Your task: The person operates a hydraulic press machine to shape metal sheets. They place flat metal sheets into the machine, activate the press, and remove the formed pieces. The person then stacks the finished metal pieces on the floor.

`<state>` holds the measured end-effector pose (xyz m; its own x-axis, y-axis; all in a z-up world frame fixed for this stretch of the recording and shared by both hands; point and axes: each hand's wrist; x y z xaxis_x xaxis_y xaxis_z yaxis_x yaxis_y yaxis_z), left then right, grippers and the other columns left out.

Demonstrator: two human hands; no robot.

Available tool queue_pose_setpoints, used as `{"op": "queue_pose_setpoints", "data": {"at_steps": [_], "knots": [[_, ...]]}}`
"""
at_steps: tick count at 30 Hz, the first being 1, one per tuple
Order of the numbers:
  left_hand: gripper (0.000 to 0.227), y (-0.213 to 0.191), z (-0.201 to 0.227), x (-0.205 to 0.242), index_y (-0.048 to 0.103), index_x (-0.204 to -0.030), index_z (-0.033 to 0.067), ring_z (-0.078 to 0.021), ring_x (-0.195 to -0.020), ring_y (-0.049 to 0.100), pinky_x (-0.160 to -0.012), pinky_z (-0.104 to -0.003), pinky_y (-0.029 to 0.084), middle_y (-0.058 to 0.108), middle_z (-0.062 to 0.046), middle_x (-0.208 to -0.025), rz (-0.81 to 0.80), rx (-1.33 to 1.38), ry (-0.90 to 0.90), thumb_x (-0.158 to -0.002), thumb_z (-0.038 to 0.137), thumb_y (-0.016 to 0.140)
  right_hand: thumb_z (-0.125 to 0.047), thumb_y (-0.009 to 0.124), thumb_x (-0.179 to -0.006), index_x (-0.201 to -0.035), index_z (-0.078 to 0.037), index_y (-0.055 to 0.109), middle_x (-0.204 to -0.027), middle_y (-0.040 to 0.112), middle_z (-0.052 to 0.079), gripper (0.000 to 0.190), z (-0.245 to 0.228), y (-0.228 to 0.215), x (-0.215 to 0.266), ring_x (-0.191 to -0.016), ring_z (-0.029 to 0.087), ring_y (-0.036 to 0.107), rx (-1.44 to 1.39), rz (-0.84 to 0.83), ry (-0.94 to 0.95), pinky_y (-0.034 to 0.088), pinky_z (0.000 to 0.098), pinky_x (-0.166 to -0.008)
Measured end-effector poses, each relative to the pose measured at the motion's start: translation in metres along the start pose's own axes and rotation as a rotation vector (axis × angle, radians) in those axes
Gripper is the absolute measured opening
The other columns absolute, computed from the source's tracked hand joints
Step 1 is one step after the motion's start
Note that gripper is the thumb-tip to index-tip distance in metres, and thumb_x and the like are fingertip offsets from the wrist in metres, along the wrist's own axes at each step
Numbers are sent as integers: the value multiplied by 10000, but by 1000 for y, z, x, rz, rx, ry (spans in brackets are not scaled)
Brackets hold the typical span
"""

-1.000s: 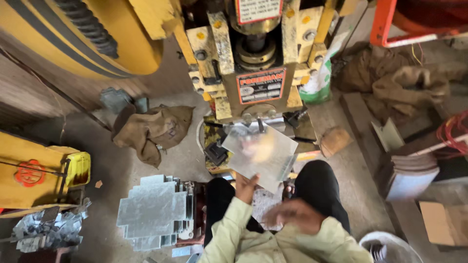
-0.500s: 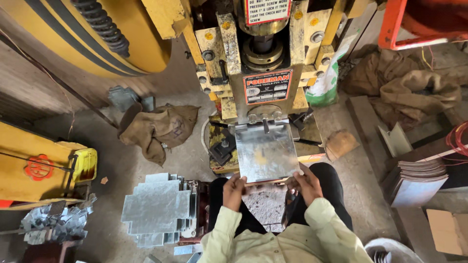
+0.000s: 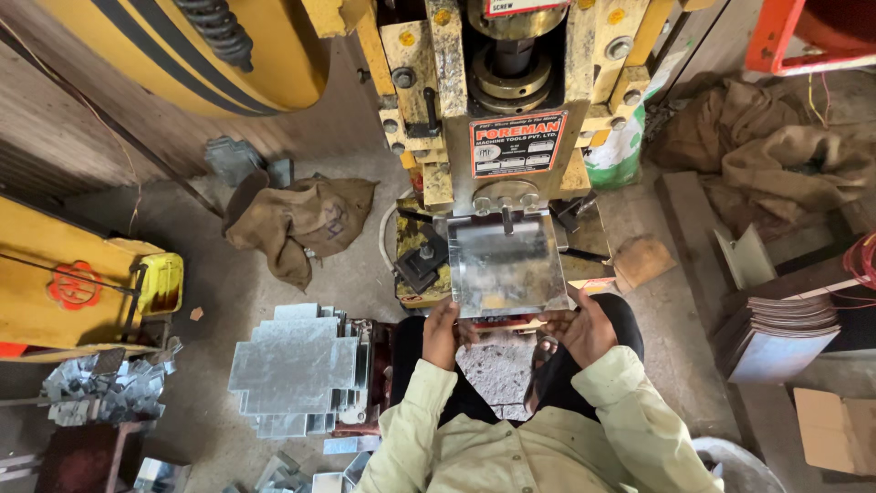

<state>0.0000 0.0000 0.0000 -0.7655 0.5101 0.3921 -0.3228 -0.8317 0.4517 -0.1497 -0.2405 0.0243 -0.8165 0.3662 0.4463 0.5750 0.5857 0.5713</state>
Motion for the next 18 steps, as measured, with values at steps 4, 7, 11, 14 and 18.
{"op": "queue_pose_setpoints", "data": {"at_steps": [4, 7, 11, 14, 18], "knots": [[584, -4, -3, -3, 470, -1373, -43, -263, -539, 651, -472, -341, 463, 657, -155, -695, -6, 73, -32, -1055, 447, 491, -552, 394, -1036, -1513, -28, 422, -974, 693, 242, 709, 3, -2, 0, -881, 296, 637, -15, -49, -20, 503, 459, -888], [665, -11, -12, -5, 511, -1454, 22, -231, -527, 647, -454, -321, 472, 656, -116, -705, -82, 122, 19, -1054, 538, 387, -590, 360, -1014, -1522, -51, 388, -962, 698, 242, 741, 3, 0, -1, -884, 303, 644, -26, -54, -37, 504, 457, -883], [781, -23, -13, -12, 436, -1393, -29, -285, -570, 686, -500, -362, 521, 692, -172, -782, -32, 121, -125, -1035, 645, 268, -678, 358, -996, -1529, -107, 376, -896, 690, 210, 781, 7, -6, -1, -829, 316, 643, -80, -115, -87, 513, 452, -824], [777, -21, -6, 3, 475, -1451, 98, -257, -565, 682, -482, -345, 511, 679, -147, -781, -73, 37, -78, -984, 681, 261, -724, 376, -999, -1526, -80, 396, -872, 678, 185, 832, 1, -11, -15, -824, 313, 648, -87, -111, -94, 510, 440, -781], [807, -3, 8, 13, 447, -1479, 135, -239, -628, 692, -544, -325, 550, 692, -163, -891, -199, -43, -10, -970, 724, 237, -681, 464, -990, -1382, -30, 444, -911, 694, 217, 760, -16, -12, -52, -841, 316, 652, -33, -20, -57, 495, 442, -760]]}}
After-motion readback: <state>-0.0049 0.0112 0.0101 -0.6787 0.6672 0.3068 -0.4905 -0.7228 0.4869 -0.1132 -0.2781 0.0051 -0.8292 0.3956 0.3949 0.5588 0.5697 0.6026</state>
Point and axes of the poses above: each hand's wrist, its own x-axis away from the middle knuckle, its own y-axis out of the palm, z = x × y
